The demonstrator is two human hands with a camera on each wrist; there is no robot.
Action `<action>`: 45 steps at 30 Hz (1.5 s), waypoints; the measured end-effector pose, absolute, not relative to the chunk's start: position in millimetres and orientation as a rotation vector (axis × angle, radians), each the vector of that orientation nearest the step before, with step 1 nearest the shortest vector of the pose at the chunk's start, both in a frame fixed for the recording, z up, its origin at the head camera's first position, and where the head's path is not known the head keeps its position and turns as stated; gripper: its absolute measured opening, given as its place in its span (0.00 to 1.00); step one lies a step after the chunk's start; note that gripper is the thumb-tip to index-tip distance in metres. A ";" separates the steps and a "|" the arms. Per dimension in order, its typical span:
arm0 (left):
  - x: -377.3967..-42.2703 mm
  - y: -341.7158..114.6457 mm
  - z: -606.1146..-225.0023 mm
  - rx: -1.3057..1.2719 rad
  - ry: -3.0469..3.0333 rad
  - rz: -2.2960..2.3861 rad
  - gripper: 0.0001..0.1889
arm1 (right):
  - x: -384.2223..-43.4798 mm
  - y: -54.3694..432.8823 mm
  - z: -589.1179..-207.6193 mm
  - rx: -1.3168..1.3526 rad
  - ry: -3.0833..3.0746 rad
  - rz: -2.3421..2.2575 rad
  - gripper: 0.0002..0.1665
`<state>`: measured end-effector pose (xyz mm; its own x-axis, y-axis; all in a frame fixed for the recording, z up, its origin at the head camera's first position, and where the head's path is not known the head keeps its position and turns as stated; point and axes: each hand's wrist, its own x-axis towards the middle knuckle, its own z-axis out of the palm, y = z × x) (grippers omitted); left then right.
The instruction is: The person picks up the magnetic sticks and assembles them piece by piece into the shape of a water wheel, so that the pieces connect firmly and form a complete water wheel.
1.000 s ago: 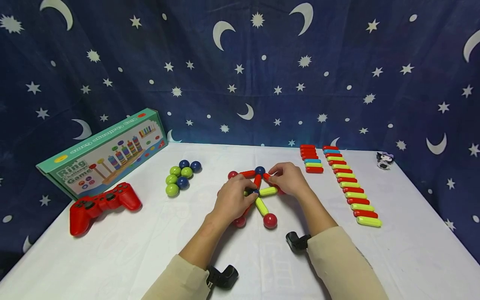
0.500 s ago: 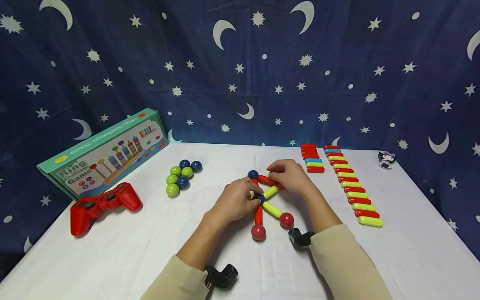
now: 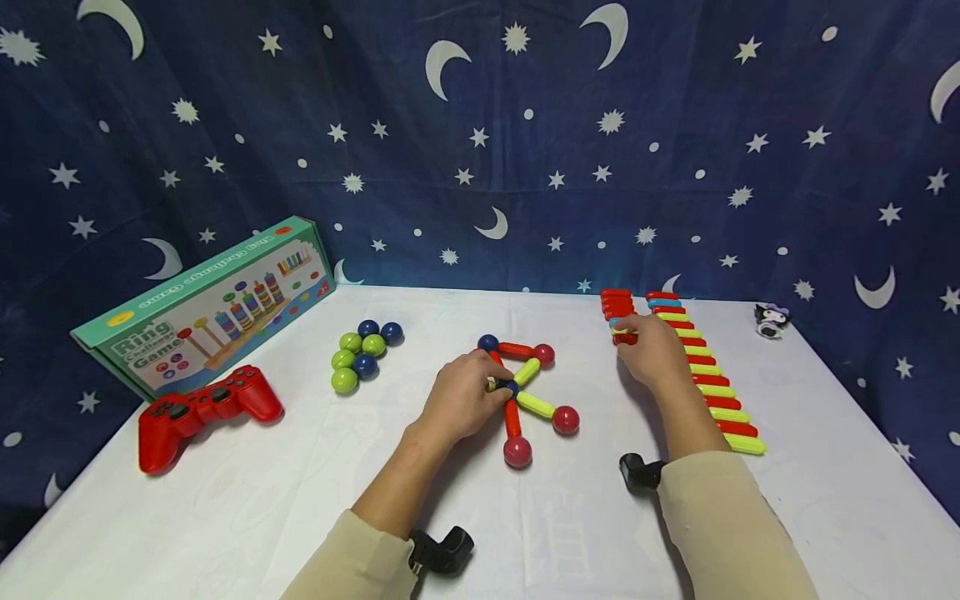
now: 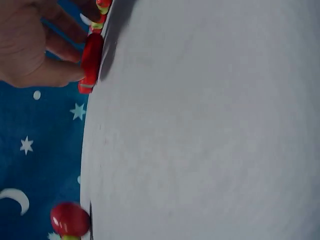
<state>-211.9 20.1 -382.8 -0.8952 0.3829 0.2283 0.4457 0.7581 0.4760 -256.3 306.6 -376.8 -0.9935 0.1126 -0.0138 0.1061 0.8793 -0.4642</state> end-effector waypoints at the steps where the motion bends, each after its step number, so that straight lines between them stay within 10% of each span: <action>1: -211.7 20.0 -382.9 -0.634 -2.836 -0.814 0.10 | -256.0 309.0 -377.4 -0.200 -3.052 0.726 0.30; 45: -206.8 28.8 -384.6 -0.498 -2.850 -0.619 0.09 | -261.3 208.7 -374.6 -0.047 -3.136 1.089 0.20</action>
